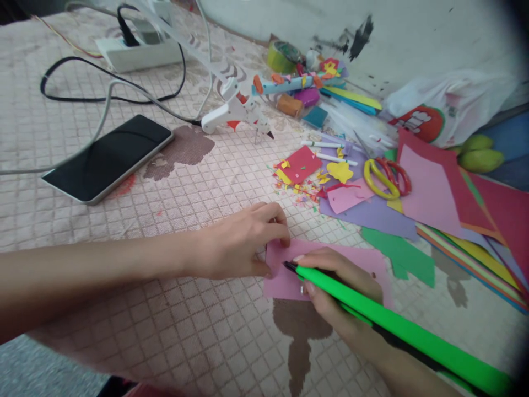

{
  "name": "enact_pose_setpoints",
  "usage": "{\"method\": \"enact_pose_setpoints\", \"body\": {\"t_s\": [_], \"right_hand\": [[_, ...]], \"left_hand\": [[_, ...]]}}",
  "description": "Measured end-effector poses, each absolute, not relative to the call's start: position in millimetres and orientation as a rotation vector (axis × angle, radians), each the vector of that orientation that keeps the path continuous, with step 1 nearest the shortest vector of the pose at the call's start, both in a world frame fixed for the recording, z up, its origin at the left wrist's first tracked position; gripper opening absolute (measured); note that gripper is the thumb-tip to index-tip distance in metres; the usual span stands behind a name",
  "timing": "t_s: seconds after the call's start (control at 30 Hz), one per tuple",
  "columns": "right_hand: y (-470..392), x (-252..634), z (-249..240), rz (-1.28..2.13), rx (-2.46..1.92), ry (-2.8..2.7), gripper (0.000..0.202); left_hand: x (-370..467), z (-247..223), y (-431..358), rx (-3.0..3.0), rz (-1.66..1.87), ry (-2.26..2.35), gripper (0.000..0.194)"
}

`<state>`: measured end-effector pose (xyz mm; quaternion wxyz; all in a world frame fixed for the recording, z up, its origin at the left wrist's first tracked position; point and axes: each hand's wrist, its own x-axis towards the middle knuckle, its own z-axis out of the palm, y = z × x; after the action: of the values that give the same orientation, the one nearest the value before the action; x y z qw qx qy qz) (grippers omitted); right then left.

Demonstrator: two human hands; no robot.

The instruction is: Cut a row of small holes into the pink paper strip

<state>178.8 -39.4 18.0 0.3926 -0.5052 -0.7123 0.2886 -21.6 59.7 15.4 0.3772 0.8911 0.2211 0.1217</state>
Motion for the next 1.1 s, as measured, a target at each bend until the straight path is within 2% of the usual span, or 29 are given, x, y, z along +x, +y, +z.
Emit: {"method": "enact_pose_setpoints", "body": {"t_s": [1.1], "right_hand": [[-36.9,173.9,17.6,0.728,-1.315,-1.830,0.022]], "left_hand": [[-21.2,13.6,59.1,2.277,0.332,0.565,0.035]]}}
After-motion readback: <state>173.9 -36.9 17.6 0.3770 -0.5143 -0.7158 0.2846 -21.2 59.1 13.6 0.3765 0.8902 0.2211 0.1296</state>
